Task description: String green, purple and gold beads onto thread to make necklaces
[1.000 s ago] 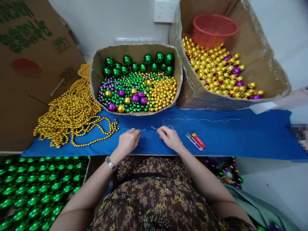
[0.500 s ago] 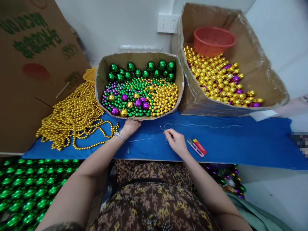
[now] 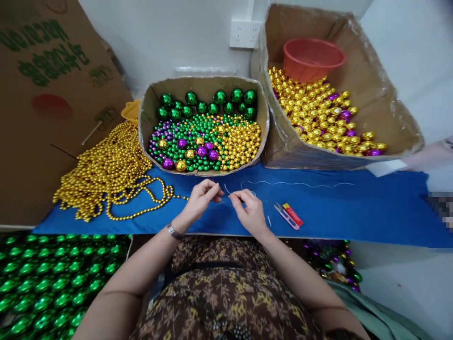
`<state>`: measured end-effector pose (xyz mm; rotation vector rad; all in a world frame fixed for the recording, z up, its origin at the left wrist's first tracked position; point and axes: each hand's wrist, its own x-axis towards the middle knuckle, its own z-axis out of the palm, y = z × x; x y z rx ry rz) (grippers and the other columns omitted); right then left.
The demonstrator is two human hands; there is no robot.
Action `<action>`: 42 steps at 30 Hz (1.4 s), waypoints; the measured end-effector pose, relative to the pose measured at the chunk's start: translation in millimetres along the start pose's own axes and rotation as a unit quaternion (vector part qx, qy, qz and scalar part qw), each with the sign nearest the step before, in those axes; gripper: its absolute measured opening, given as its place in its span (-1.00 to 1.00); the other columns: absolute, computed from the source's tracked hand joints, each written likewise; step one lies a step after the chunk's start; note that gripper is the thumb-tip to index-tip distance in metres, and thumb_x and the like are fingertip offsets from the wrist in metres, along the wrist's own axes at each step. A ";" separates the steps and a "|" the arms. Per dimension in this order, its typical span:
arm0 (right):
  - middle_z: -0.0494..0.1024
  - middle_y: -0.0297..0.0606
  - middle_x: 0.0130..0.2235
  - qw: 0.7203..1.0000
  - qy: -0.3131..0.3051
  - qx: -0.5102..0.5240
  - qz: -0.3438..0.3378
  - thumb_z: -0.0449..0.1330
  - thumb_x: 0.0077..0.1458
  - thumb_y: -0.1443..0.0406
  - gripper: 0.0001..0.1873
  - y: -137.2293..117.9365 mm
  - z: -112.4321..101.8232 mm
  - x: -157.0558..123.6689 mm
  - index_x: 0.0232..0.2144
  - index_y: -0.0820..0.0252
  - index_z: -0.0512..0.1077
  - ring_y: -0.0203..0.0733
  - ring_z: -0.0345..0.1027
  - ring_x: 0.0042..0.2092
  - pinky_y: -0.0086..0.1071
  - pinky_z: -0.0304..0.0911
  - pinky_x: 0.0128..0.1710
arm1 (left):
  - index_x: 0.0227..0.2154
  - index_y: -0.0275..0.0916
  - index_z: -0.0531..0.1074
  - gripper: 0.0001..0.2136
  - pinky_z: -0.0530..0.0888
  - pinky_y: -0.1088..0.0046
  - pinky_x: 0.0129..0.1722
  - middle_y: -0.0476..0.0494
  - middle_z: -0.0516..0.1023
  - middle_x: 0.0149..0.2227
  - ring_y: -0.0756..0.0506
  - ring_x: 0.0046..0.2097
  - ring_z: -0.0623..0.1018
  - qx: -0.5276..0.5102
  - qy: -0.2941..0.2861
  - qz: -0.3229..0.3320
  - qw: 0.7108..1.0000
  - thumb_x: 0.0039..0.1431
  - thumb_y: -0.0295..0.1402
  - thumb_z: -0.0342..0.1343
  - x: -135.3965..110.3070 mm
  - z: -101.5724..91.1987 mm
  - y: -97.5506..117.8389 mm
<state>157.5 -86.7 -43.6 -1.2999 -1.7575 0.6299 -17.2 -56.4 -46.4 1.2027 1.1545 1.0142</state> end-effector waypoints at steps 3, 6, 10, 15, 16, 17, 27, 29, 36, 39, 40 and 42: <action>0.52 -0.28 -0.40 1.000 -0.004 -0.003 0.004 0.03 0.27 0.16 -0.72 -3.9 10.3 -1.2 -0.39 0.14 0.44 -0.24 0.39 -0.34 -0.40 0.24 -0.28 | -0.46 -0.30 0.39 -0.66 0.19 0.61 -0.60 0.04 0.38 -0.59 0.11 -0.58 0.29 -0.119 0.010 -0.035 0.992 0.00 -0.09 0.27 -6.7 14.0 -1.0; 0.51 -0.31 -0.45 1.000 -0.007 -0.002 0.028 0.02 0.27 0.14 -0.69 -1.7 17.9 -4.2 -0.42 0.14 0.42 -0.27 0.37 -0.41 -0.41 0.20 -0.35 | -0.44 -0.33 0.46 -0.65 0.03 0.62 -0.65 0.13 0.22 -0.66 0.15 -0.62 0.14 -0.178 0.021 -0.059 0.982 -0.09 -0.12 0.35 -9.9 17.9 -8.2; 0.49 -0.36 -0.53 0.996 -0.031 0.036 0.073 0.02 0.25 0.10 -0.66 1.2 24.3 -7.2 -0.46 0.13 0.39 -0.29 0.34 -0.49 -0.44 0.19 -0.44 | -0.41 -0.34 0.52 -0.63 -0.02 0.62 -0.65 0.10 0.25 -0.66 0.16 -0.62 0.12 -0.215 0.023 -0.100 0.971 -0.17 -0.14 0.39 -12.8 16.4 -15.9; 0.49 -0.37 -0.54 0.987 -0.045 0.097 0.119 0.02 0.24 0.08 -0.65 1.4 29.2 -7.7 -0.46 0.14 0.38 -0.30 0.37 -0.50 -0.46 0.23 -0.47 | -0.40 -0.34 0.55 -0.64 0.01 0.62 -0.64 0.04 0.36 -0.61 0.15 -0.59 0.19 -0.226 0.027 -0.123 0.966 -0.22 -0.17 0.42 -14.9 16.3 -18.8; 0.49 -0.37 -0.54 0.986 -0.050 0.102 0.122 0.02 0.24 0.07 -0.65 1.6 29.8 -7.9 -0.46 0.14 0.38 -0.30 0.37 -0.50 -0.47 0.24 -0.47 | -0.39 -0.33 0.55 -0.64 0.02 0.62 -0.64 0.03 0.38 -0.59 0.15 -0.59 0.20 -0.226 0.026 -0.127 0.966 -0.22 -0.18 0.42 -15.1 16.5 -18.8; 0.49 -0.36 -0.54 0.986 -0.057 0.103 0.121 0.01 0.24 0.07 -0.64 1.9 30.1 -8.2 -0.47 0.14 0.38 -0.31 0.37 -0.50 -0.47 0.24 -0.47 | -0.39 -0.32 0.55 -0.65 0.03 0.62 -0.63 0.01 0.40 -0.57 0.14 -0.58 0.21 -0.226 0.022 -0.131 0.965 -0.21 -0.19 0.41 -15.4 16.7 -18.7; 0.54 -0.23 -0.23 0.996 -0.038 0.077 0.025 0.13 0.20 0.17 -0.77 5.0 3.6 1.7 -0.16 0.10 0.49 -0.23 0.44 -0.23 -0.36 0.37 -0.19 | -0.50 -0.30 0.46 -0.76 0.35 0.49 -0.26 -0.13 0.55 -0.33 -0.01 -0.30 0.45 -0.165 -0.020 -0.037 0.985 0.00 -0.21 0.29 -15.5 9.7 -7.7; 0.53 -0.24 -0.22 0.994 -0.031 0.101 0.022 0.12 0.21 0.17 -0.72 4.0 -1.8 6.6 -0.06 0.08 0.45 -0.25 0.44 -0.25 -0.38 0.38 -0.22 | -0.48 -0.29 0.45 -0.74 0.37 0.44 -0.19 -0.15 0.55 -0.33 -0.06 -0.24 0.47 -0.138 -0.028 -0.026 0.990 0.01 -0.17 0.27 -15.3 8.0 -4.6; 0.49 -0.25 -0.35 0.994 -0.049 0.093 -0.012 0.11 0.20 0.18 -0.79 -1.6 3.1 16.6 -0.39 0.14 0.45 -0.24 0.40 -0.29 -0.38 0.33 -0.26 | -0.43 -0.28 0.39 -0.69 0.34 0.51 -0.39 -0.01 0.42 -0.51 0.02 -0.44 0.38 -0.033 -0.056 0.004 0.998 0.11 -0.10 0.17 -20.9 5.0 5.1; 0.45 -0.34 -0.45 0.971 -0.036 0.210 0.104 0.09 0.19 0.11 -0.77 0.3 4.5 19.1 -0.37 0.13 0.36 -0.31 0.33 -0.46 -0.44 0.29 -0.45 | -0.43 -0.29 0.41 -0.70 0.29 0.54 -0.46 0.01 0.38 -0.53 0.05 -0.48 0.33 0.017 -0.045 0.016 0.999 0.12 -0.11 0.17 -21.1 -3.4 7.5; 0.45 -0.37 -0.47 0.954 -0.039 0.260 0.145 0.08 0.18 0.09 -0.77 0.8 3.4 20.2 -0.36 0.12 0.32 -0.33 0.30 -0.52 -0.46 0.26 -0.51 | -0.43 -0.29 0.42 -0.71 0.28 0.55 -0.46 0.01 0.38 -0.52 0.05 -0.47 0.33 0.031 -0.033 0.023 0.999 0.11 -0.11 0.18 -20.4 -6.8 7.7; 0.49 -0.36 -0.44 0.919 -0.051 0.339 0.196 0.05 0.19 0.07 -0.76 0.6 -0.7 21.8 -0.34 0.10 0.25 -0.34 0.32 -0.53 -0.47 0.28 -0.54 | -0.45 -0.30 0.43 -0.71 0.25 0.55 -0.48 0.01 0.37 -0.53 0.05 -0.47 0.31 0.052 -0.003 0.037 0.998 0.10 -0.12 0.19 -18.4 -12.5 7.3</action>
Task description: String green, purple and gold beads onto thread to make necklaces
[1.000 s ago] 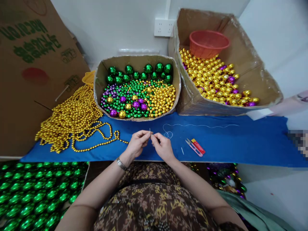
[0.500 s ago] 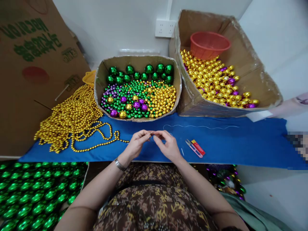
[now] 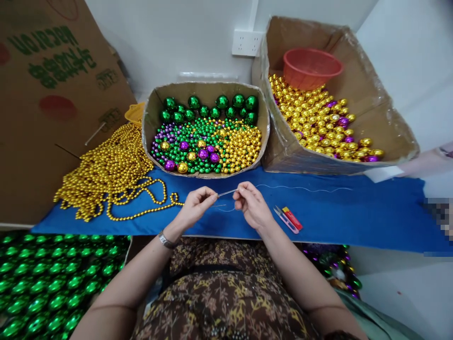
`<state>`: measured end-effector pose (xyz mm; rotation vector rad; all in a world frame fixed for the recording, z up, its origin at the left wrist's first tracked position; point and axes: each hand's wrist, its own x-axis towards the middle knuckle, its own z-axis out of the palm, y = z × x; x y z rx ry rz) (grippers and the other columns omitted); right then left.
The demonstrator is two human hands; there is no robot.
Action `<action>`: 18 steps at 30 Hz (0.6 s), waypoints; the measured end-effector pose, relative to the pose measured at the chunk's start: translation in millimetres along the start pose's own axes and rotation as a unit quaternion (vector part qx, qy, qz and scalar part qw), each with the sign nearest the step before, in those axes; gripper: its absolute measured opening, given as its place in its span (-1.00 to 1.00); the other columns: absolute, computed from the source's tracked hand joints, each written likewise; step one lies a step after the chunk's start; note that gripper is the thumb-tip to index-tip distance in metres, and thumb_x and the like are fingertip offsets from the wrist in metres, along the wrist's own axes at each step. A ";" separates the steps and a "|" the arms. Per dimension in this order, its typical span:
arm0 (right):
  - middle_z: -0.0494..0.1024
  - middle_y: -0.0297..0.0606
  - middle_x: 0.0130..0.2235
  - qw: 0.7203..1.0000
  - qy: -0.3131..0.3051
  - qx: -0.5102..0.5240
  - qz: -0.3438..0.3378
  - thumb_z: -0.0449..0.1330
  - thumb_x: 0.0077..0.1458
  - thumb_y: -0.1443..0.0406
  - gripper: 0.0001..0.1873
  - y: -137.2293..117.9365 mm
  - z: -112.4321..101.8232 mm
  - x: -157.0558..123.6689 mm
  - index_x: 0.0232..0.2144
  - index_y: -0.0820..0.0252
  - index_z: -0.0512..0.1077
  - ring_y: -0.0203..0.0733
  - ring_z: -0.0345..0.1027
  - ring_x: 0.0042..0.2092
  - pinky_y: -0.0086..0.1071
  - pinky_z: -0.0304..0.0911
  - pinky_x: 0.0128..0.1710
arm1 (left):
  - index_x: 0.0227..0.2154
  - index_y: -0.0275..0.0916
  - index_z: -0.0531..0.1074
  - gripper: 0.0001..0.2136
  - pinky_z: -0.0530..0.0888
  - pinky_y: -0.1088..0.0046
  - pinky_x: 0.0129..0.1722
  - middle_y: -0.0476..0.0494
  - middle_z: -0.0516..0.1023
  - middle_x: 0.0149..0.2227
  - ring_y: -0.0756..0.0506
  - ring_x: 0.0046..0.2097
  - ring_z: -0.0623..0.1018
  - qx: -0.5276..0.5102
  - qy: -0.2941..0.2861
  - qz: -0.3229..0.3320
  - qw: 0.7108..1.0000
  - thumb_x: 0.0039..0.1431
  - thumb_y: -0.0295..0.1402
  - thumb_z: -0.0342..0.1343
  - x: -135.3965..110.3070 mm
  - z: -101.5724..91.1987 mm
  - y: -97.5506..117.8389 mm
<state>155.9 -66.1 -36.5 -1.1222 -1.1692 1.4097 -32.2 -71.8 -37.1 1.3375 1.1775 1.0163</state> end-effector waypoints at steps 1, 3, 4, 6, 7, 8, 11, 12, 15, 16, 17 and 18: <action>0.53 -0.32 -0.36 1.000 -0.009 0.023 0.006 0.03 0.20 0.07 -0.76 -2.3 -1.2 -0.5 -0.32 0.09 0.23 -0.32 0.39 -0.48 -0.46 0.32 -0.50 | -0.46 -0.30 0.44 -0.71 0.23 0.55 -0.49 0.01 0.36 -0.54 0.06 -0.49 0.29 0.011 0.015 0.004 1.000 0.09 -0.13 0.19 0.8 -1.8 -0.9; 0.54 -0.19 -0.10 0.999 -0.028 0.015 -0.032 -0.02 0.24 0.08 -0.77 -6.8 -2.4 -3.0 -0.30 0.08 0.22 -0.25 0.50 -0.26 -0.37 0.42 -0.34 | -0.46 -0.30 0.46 -0.73 0.21 0.55 -0.50 0.01 0.36 -0.55 0.06 -0.50 0.27 0.026 0.036 0.012 0.999 0.09 -0.15 0.20 1.4 -2.8 -3.2; 0.47 -0.15 0.04 0.996 -0.041 -0.018 -0.071 -0.03 0.26 0.09 -0.78 -8.3 -2.2 -4.7 -0.29 0.08 0.24 -0.21 0.49 -0.14 -0.32 0.44 -0.23 | -0.46 -0.30 0.47 -0.73 0.22 0.55 -0.50 0.01 0.37 -0.55 0.05 -0.49 0.28 0.029 0.039 0.016 0.999 0.09 -0.15 0.20 1.1 -2.2 -4.2; 0.31 -0.12 0.21 0.974 -0.081 -0.136 -0.165 0.01 0.25 0.16 -0.81 -8.6 -0.6 -7.9 -0.30 0.11 0.32 -0.15 0.41 0.04 -0.21 0.39 -0.04 | -0.44 -0.30 0.50 -0.75 0.26 0.53 -0.47 -0.02 0.42 -0.52 0.04 -0.47 0.32 0.029 0.027 0.023 0.999 0.10 -0.17 0.20 0.0 -0.3 -5.8; 0.27 -0.11 0.24 0.950 -0.105 -0.207 -0.209 0.04 0.24 0.20 -0.83 -7.4 0.5 -9.0 -0.31 0.12 0.36 -0.12 0.35 0.11 -0.16 0.34 0.04 | -0.43 -0.29 0.51 -0.76 0.29 0.53 -0.44 -0.03 0.45 -0.50 0.03 -0.45 0.35 0.028 0.017 0.026 0.999 0.10 -0.18 0.19 -0.7 0.5 -6.0; 0.25 -0.10 0.25 0.920 -0.128 -0.275 -0.249 0.06 0.22 0.24 -0.85 -5.3 1.6 -9.6 -0.33 0.13 0.39 -0.09 0.30 0.15 -0.12 0.28 0.11 | -0.40 -0.29 0.53 -0.77 0.32 0.51 -0.40 -0.06 0.49 -0.46 0.01 -0.42 0.38 0.028 0.006 0.030 0.999 0.11 -0.19 0.19 -1.4 1.0 -5.9; 0.22 -0.05 0.26 0.826 -0.180 -0.417 -0.332 0.08 0.16 0.36 -0.86 2.7 3.6 -8.6 -0.38 0.16 0.44 -0.01 0.16 0.24 -0.03 0.19 0.17 | -0.31 -0.27 0.56 -0.77 0.38 0.47 -0.25 -0.13 0.57 -0.31 -0.05 -0.28 0.47 0.001 -0.030 0.033 0.999 0.14 -0.20 0.16 -3.0 1.0 -3.6; 0.21 -0.04 0.26 0.803 -0.194 -0.443 -0.348 0.08 0.14 0.39 -0.86 4.8 3.5 -7.5 -0.39 0.17 0.44 0.00 0.15 0.24 0.00 0.18 0.18 | -0.29 -0.27 0.57 -0.75 0.38 0.47 -0.25 -0.14 0.57 -0.29 -0.05 -0.26 0.48 -0.019 -0.038 0.025 0.999 0.15 -0.18 0.16 -3.4 0.9 -2.7; 0.20 -0.02 0.25 0.764 -0.228 -0.481 -0.364 0.11 0.12 0.39 -0.89 5.6 1.5 -4.1 -0.36 0.17 0.44 0.04 0.10 0.25 0.11 0.12 0.18 | -0.33 -0.30 0.57 -0.71 0.36 0.51 -0.36 -0.14 0.57 -0.34 -0.02 -0.36 0.45 -0.071 -0.042 -0.014 0.996 0.10 -0.13 0.20 -3.9 2.1 -1.4; 0.21 -0.03 0.24 0.760 -0.239 -0.483 -0.364 0.12 0.12 0.38 -0.90 4.0 0.5 -3.3 -0.35 0.17 0.45 0.04 0.10 0.25 0.13 0.12 0.17 | -0.36 -0.31 0.56 -0.71 0.35 0.53 -0.40 -0.13 0.56 -0.36 0.00 -0.39 0.43 -0.081 -0.036 -0.025 0.996 0.06 -0.13 0.23 -3.9 3.1 -1.6; 0.23 -0.03 0.22 0.762 -0.248 -0.476 -0.361 0.12 0.12 0.37 -0.90 1.8 -0.4 -2.7 -0.34 0.17 0.45 0.03 0.10 0.24 0.11 0.13 0.17 | -0.41 -0.32 0.56 -0.71 0.33 0.54 -0.42 -0.11 0.55 -0.39 0.02 -0.42 0.41 -0.089 -0.030 -0.031 0.995 0.02 -0.13 0.26 -3.8 4.4 -2.0; 0.25 -0.03 0.19 0.771 -0.258 -0.461 -0.357 0.13 0.12 0.37 -0.90 -0.7 -1.2 -2.6 -0.35 0.17 0.45 0.01 0.12 0.23 0.06 0.16 0.16 | -0.44 -0.32 0.55 -0.71 0.31 0.55 -0.44 -0.10 0.54 -0.42 0.04 -0.44 0.39 -0.096 -0.027 -0.037 0.994 -0.01 -0.14 0.29 -3.6 5.7 -2.5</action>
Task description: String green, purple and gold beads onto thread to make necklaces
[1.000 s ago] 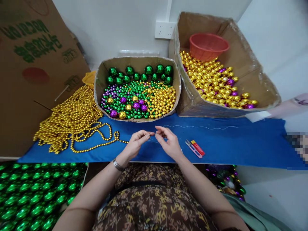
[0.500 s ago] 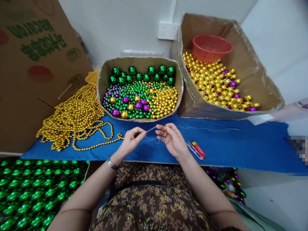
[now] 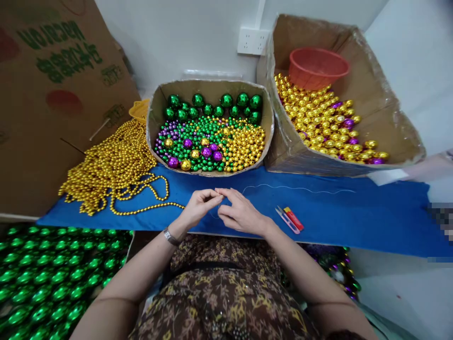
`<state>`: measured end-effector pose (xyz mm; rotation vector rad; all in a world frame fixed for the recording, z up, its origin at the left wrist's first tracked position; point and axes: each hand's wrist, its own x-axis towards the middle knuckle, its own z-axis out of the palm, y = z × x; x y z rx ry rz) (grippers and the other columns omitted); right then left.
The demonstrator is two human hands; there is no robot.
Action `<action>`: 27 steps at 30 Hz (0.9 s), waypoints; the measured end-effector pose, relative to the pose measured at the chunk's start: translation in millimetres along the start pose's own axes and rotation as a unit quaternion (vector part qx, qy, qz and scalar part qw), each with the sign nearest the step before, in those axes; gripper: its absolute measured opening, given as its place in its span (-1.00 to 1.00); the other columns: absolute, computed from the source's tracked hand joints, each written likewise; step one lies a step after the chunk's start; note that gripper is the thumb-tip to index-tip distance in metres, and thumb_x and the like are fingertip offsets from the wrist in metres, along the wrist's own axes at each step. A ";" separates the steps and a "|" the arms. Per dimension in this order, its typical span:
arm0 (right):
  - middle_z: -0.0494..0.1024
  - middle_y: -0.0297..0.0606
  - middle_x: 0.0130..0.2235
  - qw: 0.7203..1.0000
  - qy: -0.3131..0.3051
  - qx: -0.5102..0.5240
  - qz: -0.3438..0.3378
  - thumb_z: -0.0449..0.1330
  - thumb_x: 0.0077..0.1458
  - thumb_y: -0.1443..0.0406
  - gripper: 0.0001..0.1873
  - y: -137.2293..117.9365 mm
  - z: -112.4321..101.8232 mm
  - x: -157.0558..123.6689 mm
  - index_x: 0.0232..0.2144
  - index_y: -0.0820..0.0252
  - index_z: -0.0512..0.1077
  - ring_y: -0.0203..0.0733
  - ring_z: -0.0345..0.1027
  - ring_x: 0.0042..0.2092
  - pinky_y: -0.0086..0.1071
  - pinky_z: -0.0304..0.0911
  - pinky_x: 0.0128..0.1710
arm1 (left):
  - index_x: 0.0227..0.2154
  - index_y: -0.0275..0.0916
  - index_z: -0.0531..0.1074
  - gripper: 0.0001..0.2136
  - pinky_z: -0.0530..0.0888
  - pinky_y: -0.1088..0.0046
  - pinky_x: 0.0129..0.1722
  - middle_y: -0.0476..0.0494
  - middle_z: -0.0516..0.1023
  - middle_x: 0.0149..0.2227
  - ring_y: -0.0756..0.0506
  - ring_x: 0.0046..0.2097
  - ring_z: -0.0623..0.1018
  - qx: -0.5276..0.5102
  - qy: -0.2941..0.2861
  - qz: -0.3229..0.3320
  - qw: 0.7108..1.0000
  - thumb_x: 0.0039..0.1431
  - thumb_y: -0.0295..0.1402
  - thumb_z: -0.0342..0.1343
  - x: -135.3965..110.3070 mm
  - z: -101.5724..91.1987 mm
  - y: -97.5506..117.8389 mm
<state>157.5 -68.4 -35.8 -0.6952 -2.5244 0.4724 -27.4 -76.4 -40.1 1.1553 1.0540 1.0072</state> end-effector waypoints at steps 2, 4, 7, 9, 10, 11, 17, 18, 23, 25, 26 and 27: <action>0.30 -0.05 0.11 0.998 0.006 0.063 0.001 0.13 0.13 0.37 -0.90 -1.9 -4.3 0.1 -0.36 0.17 0.46 -0.07 0.20 0.17 -0.11 0.25 0.11 | -0.49 -0.33 0.53 -0.70 0.29 0.56 -0.47 -0.06 0.51 -0.48 0.06 -0.48 0.35 -0.008 -0.002 -0.011 1.000 -0.03 -0.13 0.30 0.7 1.9 -1.4; 0.36 -0.10 -0.02 0.992 0.051 0.112 0.035 0.12 0.15 0.36 -0.89 -5.1 -5.9 -1.1 -0.36 0.18 0.45 -0.17 0.30 0.05 -0.26 0.32 0.01 | -0.51 -0.33 0.53 -0.68 0.27 0.56 -0.48 -0.04 0.47 -0.53 0.06 -0.50 0.32 0.006 0.001 -0.015 1.000 -0.03 -0.11 0.29 1.6 2.4 -2.3; 0.35 -0.22 -0.24 0.973 0.163 0.101 0.126 0.11 0.19 0.33 -0.88 -8.8 -2.2 -5.5 -0.33 0.15 0.46 -0.25 0.33 -0.18 -0.34 0.33 -0.15 | -0.51 -0.33 0.54 -0.67 0.25 0.56 -0.49 -0.04 0.45 -0.54 0.05 -0.48 0.32 0.040 0.045 -0.005 0.998 -0.05 -0.09 0.29 2.3 0.0 -3.7; 0.35 -0.26 -0.31 0.962 0.197 0.099 0.164 0.11 0.19 0.31 -0.87 -7.9 2.4 -8.9 -0.33 0.14 0.46 -0.26 0.32 -0.26 -0.37 0.31 -0.21 | -0.47 -0.32 0.56 -0.67 0.19 0.57 -0.53 -0.03 0.44 -0.55 0.08 -0.51 0.27 0.031 0.059 -0.012 0.998 -0.04 -0.09 0.29 2.0 -2.9 -5.7; 0.36 -0.27 -0.33 0.958 0.199 0.112 0.175 0.11 0.20 0.30 -0.87 -6.0 4.6 -10.3 -0.34 0.14 0.46 -0.27 0.32 -0.27 -0.38 0.30 -0.23 | -0.44 -0.32 0.57 -0.67 0.14 0.57 -0.56 -0.01 0.41 -0.56 0.10 -0.54 0.22 0.017 0.055 -0.020 0.998 -0.02 -0.09 0.28 1.6 -4.3 -6.9; 0.38 -0.28 -0.34 0.953 0.201 0.130 0.188 0.11 0.20 0.29 -0.86 -3.4 6.4 -11.3 -0.35 0.15 0.46 -0.27 0.33 -0.29 -0.39 0.29 -0.26 | -0.42 -0.32 0.58 -0.67 0.08 0.57 -0.59 0.01 0.38 -0.57 0.11 -0.56 0.17 0.002 0.047 -0.027 0.999 0.00 -0.09 0.27 1.1 -5.4 -8.1; 0.43 -0.30 -0.38 0.930 0.220 0.162 0.245 0.12 0.18 0.24 -0.82 13.2 3.7 -7.0 -0.41 0.16 0.45 -0.29 0.33 -0.36 -0.42 0.25 -0.33 | -0.36 -0.31 0.60 -0.67 0.06 0.57 -0.60 0.00 0.36 -0.57 0.12 -0.57 0.15 0.006 0.023 -0.030 0.999 0.00 -0.10 0.27 -1.1 -6.8 -10.9; 0.43 -0.30 -0.38 0.932 0.220 0.156 0.241 0.13 0.18 0.24 -0.83 14.5 1.9 -4.8 -0.41 0.16 0.45 -0.28 0.33 -0.35 -0.41 0.25 -0.32 | -0.35 -0.31 0.61 -0.67 0.06 0.58 -0.60 0.00 0.36 -0.56 0.12 -0.56 0.16 0.011 0.027 -0.033 0.999 -0.01 -0.10 0.28 -1.1 -6.5 -10.9; 0.45 -0.30 -0.38 0.941 0.213 0.139 0.223 0.13 0.17 0.24 -0.83 18.0 -0.1 7.7 -0.40 0.16 0.47 -0.28 0.35 -0.35 -0.42 0.26 -0.31 | -0.40 -0.33 0.59 -0.68 0.05 0.59 -0.60 0.00 0.36 -0.58 0.12 -0.56 0.16 -0.021 -0.027 -0.078 0.996 -0.04 -0.12 0.30 -2.5 -4.5 -12.9; 0.46 -0.30 -0.38 0.942 0.208 0.142 0.221 0.13 0.18 0.25 -0.82 18.8 2.2 12.1 -0.40 0.16 0.48 -0.29 0.36 -0.35 -0.43 0.26 -0.33 | -0.42 -0.34 0.57 -0.69 0.04 0.60 -0.60 0.00 0.37 -0.56 0.13 -0.56 0.16 -0.051 -0.049 -0.096 0.993 -0.05 -0.14 0.31 -3.5 -3.0 -13.8; 0.46 -0.30 -0.39 0.943 0.205 0.142 0.219 0.12 0.19 0.25 -0.81 18.6 3.1 13.6 -0.40 0.16 0.48 -0.29 0.37 -0.36 -0.43 0.26 -0.34 | -0.43 -0.34 0.55 -0.69 0.04 0.60 -0.60 0.00 0.37 -0.56 0.13 -0.57 0.16 -0.064 -0.052 -0.101 0.991 -0.05 -0.14 0.32 -4.1 -2.0 -14.0; 0.48 -0.30 -0.38 0.945 0.201 0.139 0.218 0.11 0.20 0.25 -0.81 17.8 3.5 14.4 -0.39 0.16 0.49 -0.28 0.38 -0.35 -0.42 0.27 -0.33 | -0.44 -0.34 0.55 -0.69 0.05 0.60 -0.61 -0.01 0.38 -0.55 0.14 -0.57 0.16 -0.074 -0.047 -0.102 0.991 -0.06 -0.14 0.32 -4.5 -1.0 -14.0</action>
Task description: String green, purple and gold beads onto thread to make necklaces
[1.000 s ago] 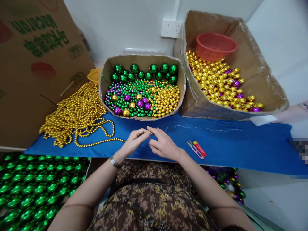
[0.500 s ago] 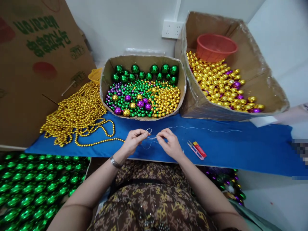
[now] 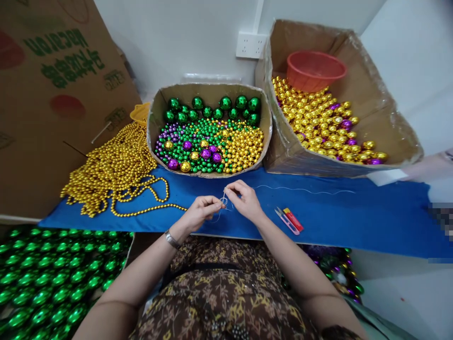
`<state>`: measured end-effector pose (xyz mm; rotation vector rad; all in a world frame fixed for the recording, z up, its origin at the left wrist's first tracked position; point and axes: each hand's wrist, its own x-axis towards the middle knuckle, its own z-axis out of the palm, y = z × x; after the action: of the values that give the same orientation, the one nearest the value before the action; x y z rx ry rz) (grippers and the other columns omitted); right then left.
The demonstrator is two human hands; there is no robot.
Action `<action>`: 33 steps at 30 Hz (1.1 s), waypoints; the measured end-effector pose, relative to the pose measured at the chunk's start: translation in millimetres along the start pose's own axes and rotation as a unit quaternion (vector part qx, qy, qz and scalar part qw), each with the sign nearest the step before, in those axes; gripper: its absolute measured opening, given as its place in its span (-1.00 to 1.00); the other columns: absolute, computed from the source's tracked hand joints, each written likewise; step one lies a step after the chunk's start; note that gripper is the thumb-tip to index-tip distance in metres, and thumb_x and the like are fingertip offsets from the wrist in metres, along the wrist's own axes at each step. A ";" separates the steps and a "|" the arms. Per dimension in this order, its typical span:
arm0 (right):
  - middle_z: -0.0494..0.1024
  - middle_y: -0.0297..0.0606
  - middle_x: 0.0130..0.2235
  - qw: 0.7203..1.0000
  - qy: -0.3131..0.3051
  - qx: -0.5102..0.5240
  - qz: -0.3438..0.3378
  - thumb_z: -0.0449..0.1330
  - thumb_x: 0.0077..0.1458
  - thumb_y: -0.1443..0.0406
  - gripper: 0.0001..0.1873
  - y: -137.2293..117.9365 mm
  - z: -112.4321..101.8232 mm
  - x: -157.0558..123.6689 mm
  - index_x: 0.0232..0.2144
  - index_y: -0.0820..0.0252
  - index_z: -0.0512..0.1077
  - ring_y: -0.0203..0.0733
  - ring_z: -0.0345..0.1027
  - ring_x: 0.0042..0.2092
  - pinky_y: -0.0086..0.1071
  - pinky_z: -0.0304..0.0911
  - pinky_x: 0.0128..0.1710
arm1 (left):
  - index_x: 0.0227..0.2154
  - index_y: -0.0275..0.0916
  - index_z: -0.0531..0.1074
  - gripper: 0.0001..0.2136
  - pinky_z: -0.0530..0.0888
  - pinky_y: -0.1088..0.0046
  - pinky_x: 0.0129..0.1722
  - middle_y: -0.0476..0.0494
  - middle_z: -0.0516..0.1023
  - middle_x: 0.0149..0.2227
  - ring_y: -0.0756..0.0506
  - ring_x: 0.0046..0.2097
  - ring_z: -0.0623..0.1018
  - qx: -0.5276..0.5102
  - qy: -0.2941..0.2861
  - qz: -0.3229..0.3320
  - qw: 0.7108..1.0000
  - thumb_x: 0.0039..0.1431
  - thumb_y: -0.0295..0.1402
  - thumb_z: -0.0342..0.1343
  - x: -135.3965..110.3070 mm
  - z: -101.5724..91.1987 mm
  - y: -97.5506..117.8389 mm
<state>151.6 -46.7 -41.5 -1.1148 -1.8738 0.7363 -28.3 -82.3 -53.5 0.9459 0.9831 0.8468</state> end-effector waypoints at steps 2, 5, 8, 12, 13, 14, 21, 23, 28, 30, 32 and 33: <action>0.51 -0.26 -0.31 1.000 0.015 -0.025 -0.005 0.08 0.22 0.26 -0.80 -3.6 0.0 -2.4 -0.29 0.15 0.51 -0.27 0.42 -0.31 -0.40 0.30 -0.26 | -0.45 -0.34 0.54 -0.69 0.05 0.59 -0.61 -0.02 0.42 -0.52 0.14 -0.58 0.15 -0.002 0.027 0.014 1.000 -0.06 -0.14 0.32 -0.5 2.2 0.2; 0.49 -0.16 -0.14 0.993 0.075 -0.080 -0.038 0.07 0.24 0.27 -0.74 -12.4 -1.4 -12.6 -0.08 0.16 0.47 -0.27 0.43 -0.25 -0.37 0.33 -0.17 | -0.45 -0.33 0.53 -0.68 0.06 0.58 -0.61 -0.01 0.42 -0.54 0.13 -0.58 0.16 0.032 0.092 0.054 0.994 -0.03 -0.11 0.29 -0.7 4.8 0.9; 0.51 -0.19 -0.21 0.983 0.067 -0.139 -0.100 0.09 0.23 0.27 -0.78 -20.0 2.2 -25.1 -0.13 0.13 0.50 -0.27 0.43 -0.26 -0.40 0.32 -0.20 | -0.44 -0.31 0.53 -0.71 0.20 0.56 -0.53 -0.01 0.43 -0.54 0.08 -0.53 0.27 0.082 0.123 0.115 0.982 0.03 -0.12 0.25 -0.4 6.1 -0.3; 0.54 -0.24 -0.30 0.977 0.049 -0.191 -0.076 0.08 0.25 0.25 -0.79 -22.4 11.7 -32.3 -0.24 0.13 0.52 -0.28 0.43 -0.29 -0.44 0.29 -0.26 | -0.41 -0.28 0.53 -0.77 0.34 0.52 -0.37 -0.05 0.48 -0.44 0.01 -0.39 0.41 0.186 0.125 0.202 0.953 0.15 -0.19 0.16 -1.1 6.2 -3.5; 0.55 -0.25 -0.29 0.979 0.049 -0.186 -0.060 0.08 0.25 0.24 -0.79 -22.2 12.7 -32.0 -0.23 0.14 0.51 -0.28 0.43 -0.29 -0.45 0.28 -0.26 | -0.39 -0.28 0.53 -0.78 0.35 0.51 -0.36 -0.06 0.49 -0.42 0.01 -0.38 0.43 0.213 0.123 0.221 0.944 0.17 -0.21 0.13 -1.6 6.1 -3.9; 0.55 -0.25 -0.28 0.982 0.045 -0.180 -0.045 0.08 0.25 0.24 -0.79 -22.2 12.7 -31.1 -0.23 0.13 0.51 -0.29 0.44 -0.29 -0.46 0.28 -0.26 | -0.36 -0.27 0.54 -0.79 0.36 0.51 -0.35 -0.07 0.49 -0.41 0.00 -0.37 0.44 0.239 0.119 0.237 0.934 0.20 -0.23 0.11 -2.2 6.1 -4.1; 0.53 -0.24 -0.30 0.979 0.000 -0.202 -0.021 0.07 0.23 0.28 -0.81 -23.1 9.9 -27.1 -0.29 0.10 0.50 -0.25 0.43 -0.27 -0.44 0.25 -0.28 | -0.29 -0.23 0.52 -0.80 0.37 0.46 -0.29 -0.12 0.47 -0.38 -0.03 -0.33 0.45 0.362 0.127 0.271 0.883 0.25 -0.29 0.01 -5.5 10.2 -3.1; 0.52 -0.20 -0.30 0.982 0.020 -0.186 -0.009 0.06 0.22 0.29 -0.81 -21.3 16.6 -29.3 -0.32 0.12 0.48 -0.23 0.40 -0.27 -0.43 0.25 -0.27 | -0.34 -0.22 0.51 -0.80 0.36 0.45 -0.28 -0.11 0.47 -0.39 -0.04 -0.33 0.44 0.351 0.145 0.255 0.889 0.23 -0.26 0.04 -4.5 13.7 -3.5; 0.43 -0.34 -0.41 0.961 0.077 0.222 0.146 0.04 0.19 0.20 -0.84 -10.9 25.2 -26.6 -0.34 0.13 0.35 -0.34 0.26 -0.48 -0.47 0.28 -0.47 | -0.44 -0.27 0.46 -0.66 0.16 0.55 -0.60 0.06 0.26 -0.62 0.08 -0.59 0.20 0.100 0.143 0.102 0.979 0.07 -0.04 0.16 2.1 17.7 -6.7; 0.41 -0.39 -0.42 0.893 0.097 0.394 0.196 0.08 0.18 0.16 -0.84 -8.2 17.0 -20.0 -0.34 0.11 0.30 -0.39 0.21 -0.52 -0.52 0.26 -0.54 | -0.46 -0.29 0.44 -0.62 0.03 0.57 -0.66 0.11 0.17 -0.65 0.12 -0.64 0.08 0.046 0.132 0.055 0.989 0.00 0.00 0.21 4.2 14.4 -8.6; 0.46 -0.39 -0.33 0.841 0.110 0.482 0.221 0.16 0.14 0.16 -0.83 -8.3 5.3 -12.7 -0.33 0.09 0.28 -0.43 0.25 -0.50 -0.56 0.28 -0.53 | -0.47 -0.30 0.43 -0.61 0.02 0.58 -0.66 0.11 0.20 -0.64 0.13 -0.64 0.08 0.050 0.130 0.051 0.989 -0.02 0.00 0.23 5.0 9.2 -10.5; 0.48 -0.40 -0.27 0.826 0.114 0.504 0.227 0.19 0.11 0.15 -0.81 -9.1 0.0 -9.6 -0.32 0.08 0.27 -0.44 0.28 -0.48 -0.57 0.30 -0.51 | -0.48 -0.30 0.43 -0.61 0.02 0.58 -0.66 0.10 0.21 -0.63 0.13 -0.63 0.09 0.059 0.131 0.056 0.988 -0.02 -0.01 0.23 5.1 6.7 -11.3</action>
<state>150.3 -59.3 -37.6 -0.8469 -0.7478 1.5392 -18.7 -83.5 -63.7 1.0152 1.2247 1.0349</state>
